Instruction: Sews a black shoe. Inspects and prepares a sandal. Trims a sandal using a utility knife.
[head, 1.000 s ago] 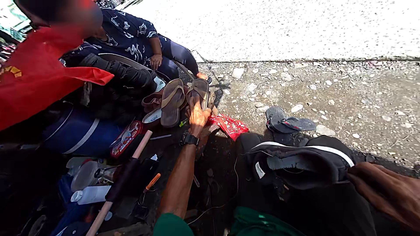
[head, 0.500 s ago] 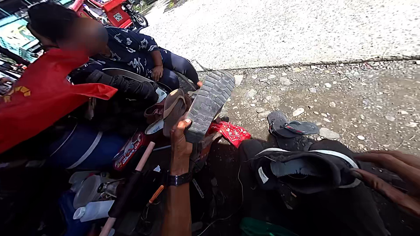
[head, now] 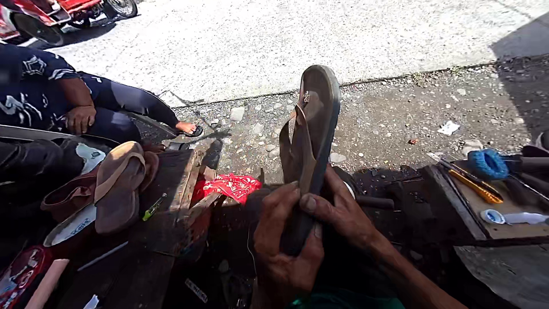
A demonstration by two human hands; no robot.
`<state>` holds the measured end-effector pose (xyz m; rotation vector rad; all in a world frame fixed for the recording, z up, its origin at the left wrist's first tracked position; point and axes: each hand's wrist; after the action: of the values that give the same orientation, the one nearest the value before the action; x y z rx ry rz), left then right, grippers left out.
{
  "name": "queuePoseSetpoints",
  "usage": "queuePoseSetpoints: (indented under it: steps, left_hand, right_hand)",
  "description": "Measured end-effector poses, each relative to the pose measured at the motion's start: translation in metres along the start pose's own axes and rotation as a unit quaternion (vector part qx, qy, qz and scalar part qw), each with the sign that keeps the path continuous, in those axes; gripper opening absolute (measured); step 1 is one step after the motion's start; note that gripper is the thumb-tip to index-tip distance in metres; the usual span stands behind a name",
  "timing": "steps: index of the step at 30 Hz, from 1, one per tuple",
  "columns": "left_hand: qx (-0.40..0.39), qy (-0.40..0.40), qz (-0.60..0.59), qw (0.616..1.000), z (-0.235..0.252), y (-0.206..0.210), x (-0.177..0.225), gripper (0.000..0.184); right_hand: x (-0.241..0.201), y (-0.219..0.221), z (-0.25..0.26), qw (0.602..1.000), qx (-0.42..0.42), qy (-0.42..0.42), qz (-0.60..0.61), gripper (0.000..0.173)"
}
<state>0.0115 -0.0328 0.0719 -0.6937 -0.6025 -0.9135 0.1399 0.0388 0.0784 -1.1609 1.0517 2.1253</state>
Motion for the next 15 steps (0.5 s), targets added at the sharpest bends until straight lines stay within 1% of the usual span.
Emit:
queuePoseSetpoints:
  steps: [1, 3, 5, 7, 9, 11, 13, 15]
  left_hand:
    - [-0.026, -0.030, -0.051, 0.998, 0.001, 0.002, 0.000, 0.051]
    - [-0.058, -0.102, -0.160, 0.980, 0.009, 0.000, -0.001, 0.064]
    - [-0.059, -0.175, -0.245, 0.952, 0.023, -0.002, 0.005, 0.067]
    - [-0.056, -0.230, -0.299, 0.924, 0.034, -0.003, 0.016, 0.072]
    - [-0.060, -0.253, -0.332, 0.907, 0.041, -0.004, 0.025, 0.078]
    - [-0.056, -0.260, -0.354, 0.897, 0.045, -0.003, 0.026, 0.080]
    - [-0.030, -0.261, -0.375, 0.889, 0.047, 0.001, 0.023, 0.076]
    - [-0.003, -0.255, -0.384, 0.888, 0.048, 0.008, 0.019, 0.072]
  right_hand:
    - [0.001, -0.006, -0.003, 1.000, -0.005, -0.001, 0.012, 0.097]
    - [-0.001, -0.018, -0.009, 0.999, -0.029, 0.007, 0.021, 0.098]
    - [-0.005, -0.023, -0.014, 0.999, -0.048, 0.005, 0.003, 0.097]
    - [-0.007, -0.024, -0.016, 0.998, -0.053, 0.003, -0.017, 0.096]
    - [-0.007, -0.022, -0.018, 0.998, -0.053, -0.004, -0.024, 0.095]
    - [-0.006, -0.023, -0.019, 0.999, -0.052, -0.015, -0.009, 0.094]
    - [-0.003, -0.028, -0.020, 0.997, -0.056, -0.019, 0.043, 0.085]
    - [0.000, -0.029, -0.022, 0.995, -0.054, -0.023, 0.081, 0.069]
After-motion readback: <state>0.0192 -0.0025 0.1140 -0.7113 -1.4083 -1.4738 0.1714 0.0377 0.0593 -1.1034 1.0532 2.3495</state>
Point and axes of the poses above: each hand's wrist, its own z-axis towards the middle knuckle, its own y-axis out of the palm, x = y × z, and after that the axes turned 10 degrees about z, right-handed
